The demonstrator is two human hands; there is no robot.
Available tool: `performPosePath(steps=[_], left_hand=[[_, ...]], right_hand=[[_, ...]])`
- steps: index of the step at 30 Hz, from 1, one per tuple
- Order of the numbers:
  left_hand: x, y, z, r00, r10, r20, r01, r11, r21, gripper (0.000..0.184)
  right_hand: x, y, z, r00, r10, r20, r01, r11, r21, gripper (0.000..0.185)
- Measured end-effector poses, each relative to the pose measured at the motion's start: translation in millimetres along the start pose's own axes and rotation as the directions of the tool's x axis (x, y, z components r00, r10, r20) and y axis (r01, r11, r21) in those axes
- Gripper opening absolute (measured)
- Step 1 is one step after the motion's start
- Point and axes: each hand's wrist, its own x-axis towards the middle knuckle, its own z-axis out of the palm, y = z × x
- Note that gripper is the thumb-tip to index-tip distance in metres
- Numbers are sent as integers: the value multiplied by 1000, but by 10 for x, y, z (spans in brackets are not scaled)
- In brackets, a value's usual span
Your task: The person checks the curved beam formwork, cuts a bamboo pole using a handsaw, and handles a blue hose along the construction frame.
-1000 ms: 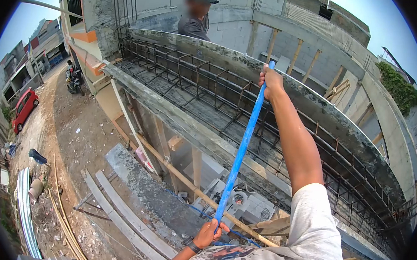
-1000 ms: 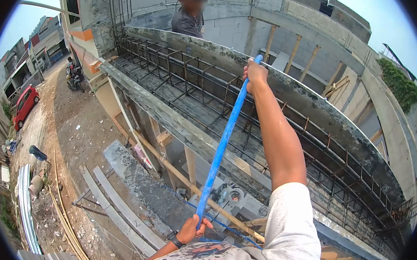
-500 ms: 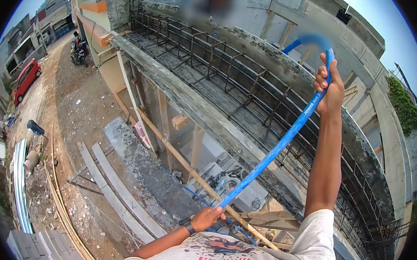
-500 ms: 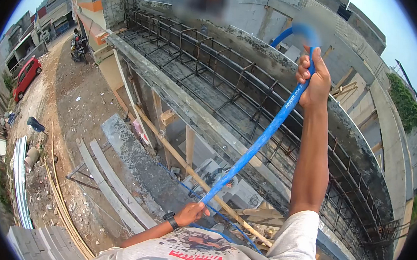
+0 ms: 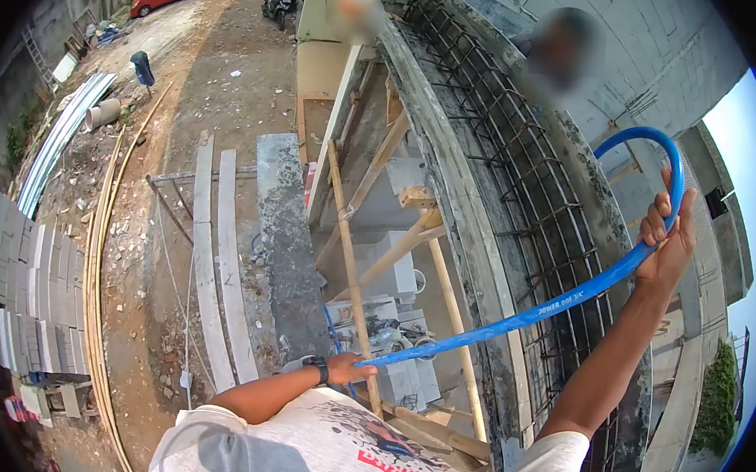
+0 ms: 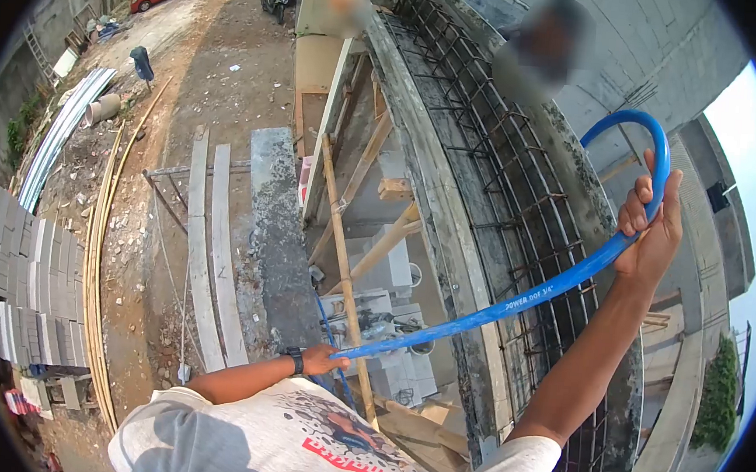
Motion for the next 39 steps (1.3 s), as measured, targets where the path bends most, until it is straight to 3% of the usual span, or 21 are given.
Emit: performPosePath(steps=[3,5,6,7,10,11,17,24,28,32,34,36,39], left_hand=[[-157,-136,-3,993,-87,-76,83,995,-53,63],[-121,-382,136,991,-55,-121,44,995,-95,63],[-194,-189,63,989,-37,-142,22,994,-109,63],[-290,27,13,984,-147,-98,143,989,-41,63],[-291,-4,121,989,-79,-126,74,996,-48,63],[-294,-42,136,991,-11,-136,4,999,-54,62],[-326,-26,162,967,-198,-160,188,979,-75,62],[-169,-427,224,978,-181,-108,193,975,111,70],[-110,-409,54,973,-229,16,221,955,197,73],[12,-424,-173,976,-179,124,154,970,187,74],[226,-644,-343,977,-93,194,55,980,192,70],[454,-764,-604,963,-114,246,61,975,213,70],[687,-862,-880,944,-109,313,42,976,214,70]], right_hand=[[-153,-34,296,984,-174,31,173,984,42,57],[-227,-101,387,956,-267,123,260,963,68,56],[-268,-143,432,934,-318,162,308,948,84,56],[-321,-207,499,932,-329,151,317,943,98,55],[-364,-277,520,927,-333,171,317,941,114,55],[-360,-274,529,935,-304,184,281,949,139,54],[-180,37,622,939,-65,338,-3,980,199,48],[55,802,1062,872,339,354,-378,924,48,36],[193,1507,1331,730,512,453,-540,838,-77,26],[203,2418,1704,519,729,447,-665,673,-325,24],[203,3130,1812,427,811,400,-682,579,-447,22],[213,3745,1947,370,878,304,-735,476,-482,22],[260,4665,2121,278,949,147,-864,314,-394,23]])
